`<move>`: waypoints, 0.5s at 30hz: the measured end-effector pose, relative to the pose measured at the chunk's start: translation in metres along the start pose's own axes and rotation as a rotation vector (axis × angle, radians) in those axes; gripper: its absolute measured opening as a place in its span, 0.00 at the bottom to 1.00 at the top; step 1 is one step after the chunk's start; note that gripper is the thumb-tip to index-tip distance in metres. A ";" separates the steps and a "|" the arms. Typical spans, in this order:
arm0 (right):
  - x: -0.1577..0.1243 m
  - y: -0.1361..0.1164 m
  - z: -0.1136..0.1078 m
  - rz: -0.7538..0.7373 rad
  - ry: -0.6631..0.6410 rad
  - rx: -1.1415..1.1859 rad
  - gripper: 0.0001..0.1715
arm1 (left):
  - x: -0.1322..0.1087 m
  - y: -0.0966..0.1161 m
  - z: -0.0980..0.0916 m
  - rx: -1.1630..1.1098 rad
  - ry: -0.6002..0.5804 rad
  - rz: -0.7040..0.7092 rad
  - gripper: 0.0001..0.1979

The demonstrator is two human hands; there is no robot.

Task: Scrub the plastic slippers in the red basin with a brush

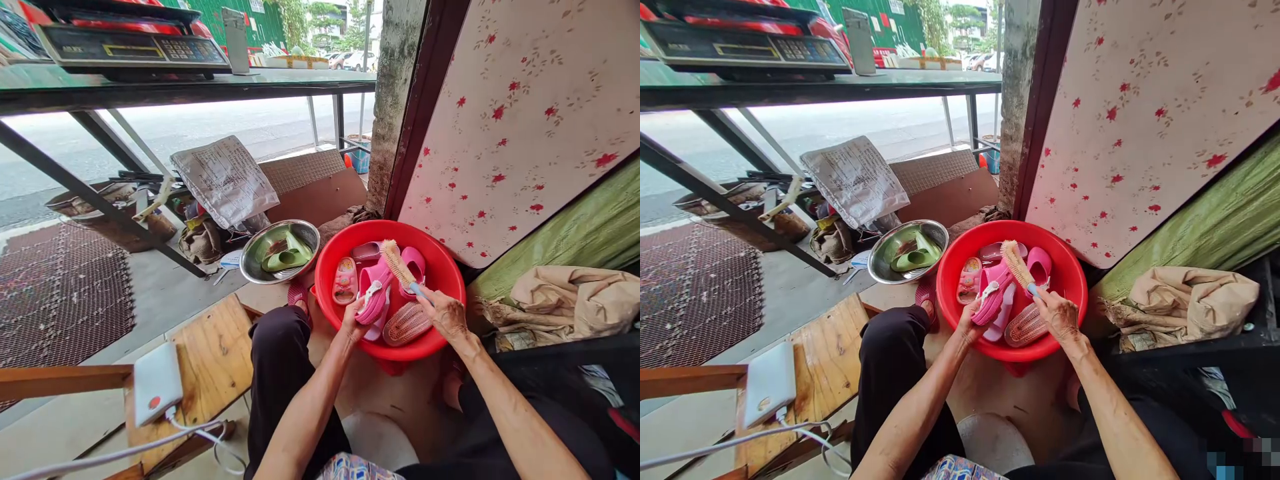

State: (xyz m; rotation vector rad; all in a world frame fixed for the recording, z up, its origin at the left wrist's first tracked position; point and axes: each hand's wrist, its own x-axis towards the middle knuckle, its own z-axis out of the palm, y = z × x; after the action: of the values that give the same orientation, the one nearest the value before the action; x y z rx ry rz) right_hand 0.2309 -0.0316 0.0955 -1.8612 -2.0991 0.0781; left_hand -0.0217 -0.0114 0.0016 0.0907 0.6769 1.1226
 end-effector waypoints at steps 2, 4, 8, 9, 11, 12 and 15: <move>0.013 0.002 -0.001 0.071 -0.011 0.057 0.24 | -0.002 0.000 0.002 0.065 -0.009 -0.017 0.13; 0.019 0.005 0.001 0.164 -0.009 0.178 0.25 | -0.004 -0.001 0.005 0.121 -0.005 0.058 0.19; 0.019 0.011 0.008 0.325 0.015 0.599 0.41 | -0.009 -0.005 0.014 0.181 0.022 0.278 0.41; 0.018 0.013 0.010 0.360 0.024 0.694 0.45 | -0.010 -0.006 0.016 0.197 0.027 0.311 0.44; 0.014 0.014 0.015 0.429 0.028 0.812 0.49 | -0.012 -0.008 0.020 0.238 0.020 0.351 0.47; 0.012 0.014 0.017 0.454 0.018 0.848 0.48 | -0.013 -0.009 0.021 0.262 0.009 0.369 0.47; 0.005 0.007 0.021 0.483 -0.048 0.955 0.45 | -0.013 -0.012 0.022 0.309 -0.031 0.436 0.47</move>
State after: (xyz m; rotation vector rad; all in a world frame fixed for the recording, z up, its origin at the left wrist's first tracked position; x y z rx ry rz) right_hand 0.2310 -0.0214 0.0747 -1.6447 -1.1917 1.0345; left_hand -0.0031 -0.0219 0.0200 0.5388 0.8218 1.4205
